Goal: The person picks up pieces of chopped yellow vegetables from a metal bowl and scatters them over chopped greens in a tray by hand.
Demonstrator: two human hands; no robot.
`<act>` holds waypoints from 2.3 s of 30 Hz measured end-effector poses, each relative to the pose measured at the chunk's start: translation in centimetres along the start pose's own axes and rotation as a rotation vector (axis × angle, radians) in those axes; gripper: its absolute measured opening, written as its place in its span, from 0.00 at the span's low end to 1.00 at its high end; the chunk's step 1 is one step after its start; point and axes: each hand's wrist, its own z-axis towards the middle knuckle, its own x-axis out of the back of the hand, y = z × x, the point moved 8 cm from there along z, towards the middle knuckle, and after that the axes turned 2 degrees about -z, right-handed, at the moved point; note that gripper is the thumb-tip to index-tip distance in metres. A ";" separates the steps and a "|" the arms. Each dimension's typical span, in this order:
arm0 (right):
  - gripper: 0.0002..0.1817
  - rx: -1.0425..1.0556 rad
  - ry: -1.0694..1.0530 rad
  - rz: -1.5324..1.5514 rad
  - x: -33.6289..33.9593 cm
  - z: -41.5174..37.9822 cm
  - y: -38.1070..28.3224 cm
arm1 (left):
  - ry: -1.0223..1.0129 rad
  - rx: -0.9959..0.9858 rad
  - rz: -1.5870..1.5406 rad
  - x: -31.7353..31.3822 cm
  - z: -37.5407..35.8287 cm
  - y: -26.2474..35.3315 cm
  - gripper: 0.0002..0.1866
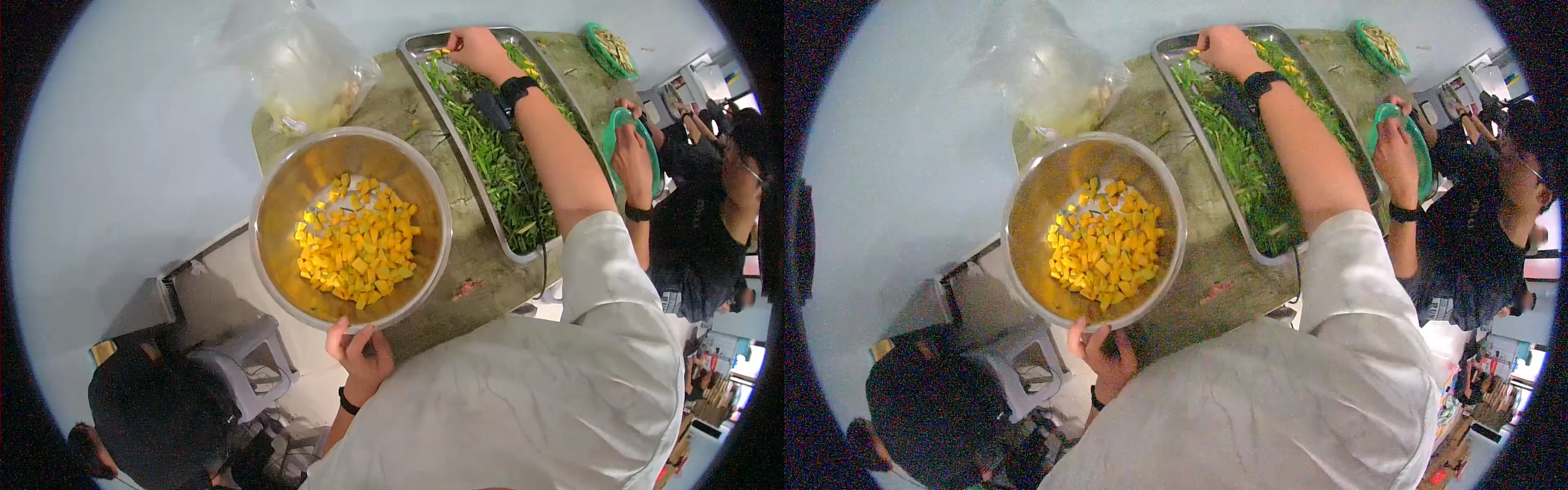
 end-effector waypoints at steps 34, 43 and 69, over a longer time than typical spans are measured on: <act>0.10 0.396 -0.453 0.654 9.2 -11.3 -24.7 | -0.012 0.070 0.004 0.0 -0.3 -0.7 0.21; 0.10 -0.027 0.084 -0.057 -3.4 2.9 3.0 | 0.005 -0.001 0.013 -0.1 0.0 -0.3 0.24; 0.14 0.194 0.167 0.287 9.0 -3.9 -11.4 | -0.012 0.013 0.006 0.1 0.4 0.3 0.21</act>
